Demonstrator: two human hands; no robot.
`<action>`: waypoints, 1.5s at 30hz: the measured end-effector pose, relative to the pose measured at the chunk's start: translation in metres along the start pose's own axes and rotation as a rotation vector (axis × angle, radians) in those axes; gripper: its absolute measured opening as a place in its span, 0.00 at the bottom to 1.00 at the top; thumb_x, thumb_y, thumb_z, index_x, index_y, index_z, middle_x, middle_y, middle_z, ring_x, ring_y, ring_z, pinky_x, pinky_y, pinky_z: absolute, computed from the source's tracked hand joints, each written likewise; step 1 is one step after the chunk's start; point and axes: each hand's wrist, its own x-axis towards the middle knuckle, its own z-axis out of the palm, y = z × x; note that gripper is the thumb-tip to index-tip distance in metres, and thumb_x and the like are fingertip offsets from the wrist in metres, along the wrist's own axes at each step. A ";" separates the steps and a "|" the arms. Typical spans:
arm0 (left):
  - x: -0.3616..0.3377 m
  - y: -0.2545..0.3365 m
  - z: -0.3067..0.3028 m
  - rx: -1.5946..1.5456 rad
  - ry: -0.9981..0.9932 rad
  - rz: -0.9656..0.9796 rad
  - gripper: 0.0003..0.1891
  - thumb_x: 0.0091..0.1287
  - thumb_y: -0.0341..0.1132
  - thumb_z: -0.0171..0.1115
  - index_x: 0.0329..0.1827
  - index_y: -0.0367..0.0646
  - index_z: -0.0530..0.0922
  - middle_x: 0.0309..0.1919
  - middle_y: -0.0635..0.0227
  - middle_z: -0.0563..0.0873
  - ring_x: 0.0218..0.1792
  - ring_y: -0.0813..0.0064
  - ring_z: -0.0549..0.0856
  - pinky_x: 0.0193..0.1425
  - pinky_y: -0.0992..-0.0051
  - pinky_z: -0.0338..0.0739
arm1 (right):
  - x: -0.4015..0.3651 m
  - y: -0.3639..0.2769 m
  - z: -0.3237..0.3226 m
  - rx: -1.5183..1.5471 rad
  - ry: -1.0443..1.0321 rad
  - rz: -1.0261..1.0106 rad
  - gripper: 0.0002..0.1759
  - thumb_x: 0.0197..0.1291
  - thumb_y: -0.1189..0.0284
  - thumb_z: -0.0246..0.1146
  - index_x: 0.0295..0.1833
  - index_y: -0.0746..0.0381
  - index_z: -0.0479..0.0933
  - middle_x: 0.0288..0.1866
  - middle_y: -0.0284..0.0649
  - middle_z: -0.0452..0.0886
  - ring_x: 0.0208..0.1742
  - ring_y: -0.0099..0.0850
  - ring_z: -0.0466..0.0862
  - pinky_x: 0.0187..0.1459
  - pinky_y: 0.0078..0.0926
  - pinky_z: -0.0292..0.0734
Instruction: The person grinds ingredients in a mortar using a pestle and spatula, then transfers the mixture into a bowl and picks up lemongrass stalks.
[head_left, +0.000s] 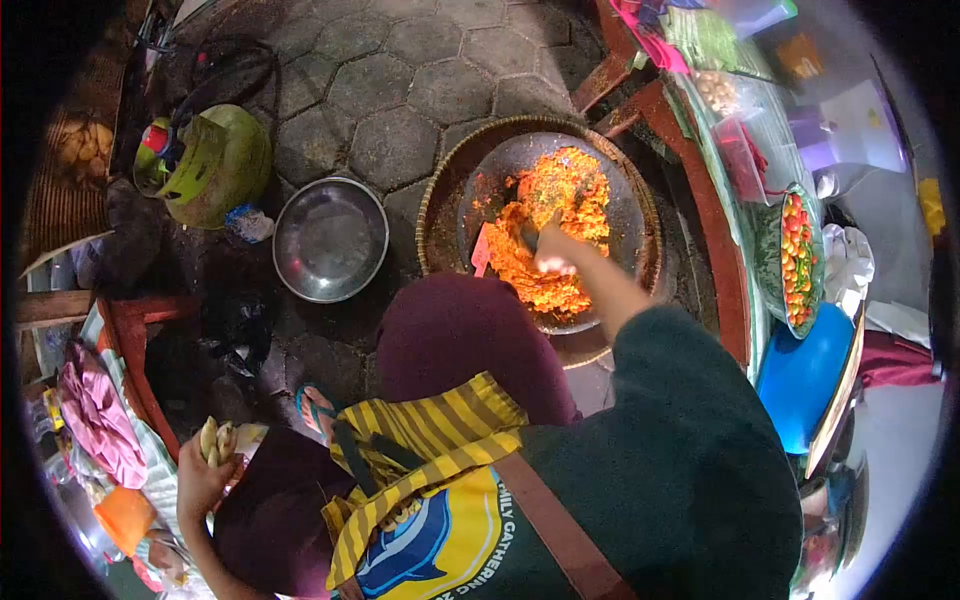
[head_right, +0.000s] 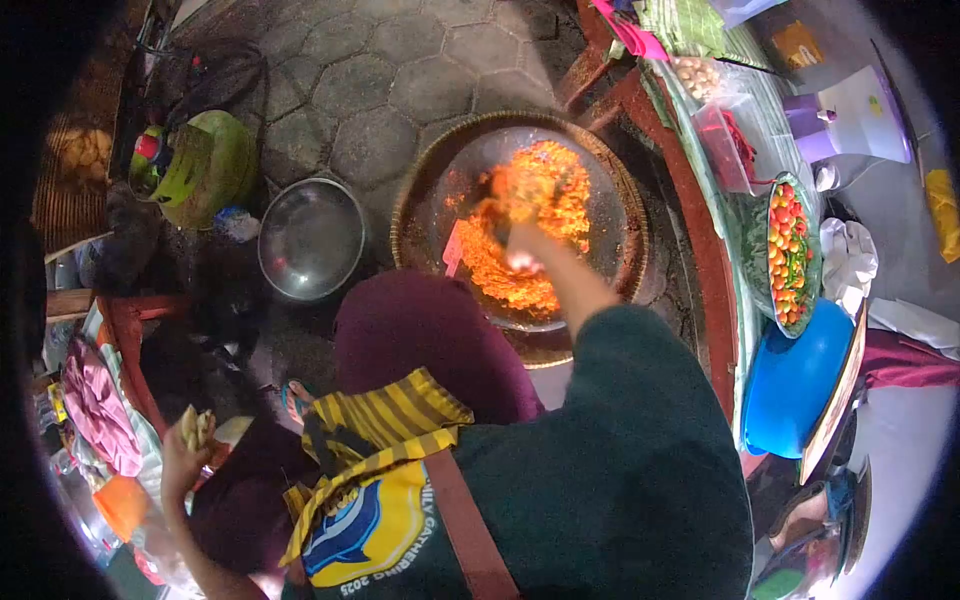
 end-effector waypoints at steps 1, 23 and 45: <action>0.003 0.004 -0.002 0.004 -0.004 -0.005 0.16 0.45 0.26 0.65 0.38 0.33 0.74 0.32 0.65 0.81 0.31 0.77 0.77 0.37 0.75 0.73 | -0.024 -0.011 0.024 -0.126 0.151 -0.062 0.26 0.46 0.81 0.60 0.55 0.71 0.68 0.39 0.56 0.80 0.41 0.41 0.83 0.47 0.46 0.75; -0.001 0.048 -0.004 -0.071 -0.085 -0.157 0.12 0.47 0.25 0.65 0.34 0.35 0.73 0.25 0.72 0.77 0.26 0.82 0.74 0.32 0.78 0.71 | 0.042 0.014 -0.050 -0.039 0.198 0.118 0.07 0.47 0.77 0.63 0.28 0.67 0.72 0.22 0.44 0.74 0.20 0.33 0.74 0.19 0.34 0.67; -0.006 0.013 -0.001 -0.035 -0.126 -0.244 0.10 0.50 0.27 0.65 0.33 0.36 0.73 0.26 0.72 0.77 0.28 0.82 0.74 0.33 0.78 0.70 | 0.004 0.072 0.054 -0.306 0.388 -0.025 0.32 0.49 0.75 0.61 0.62 0.63 0.63 0.42 0.56 0.80 0.45 0.47 0.81 0.45 0.43 0.76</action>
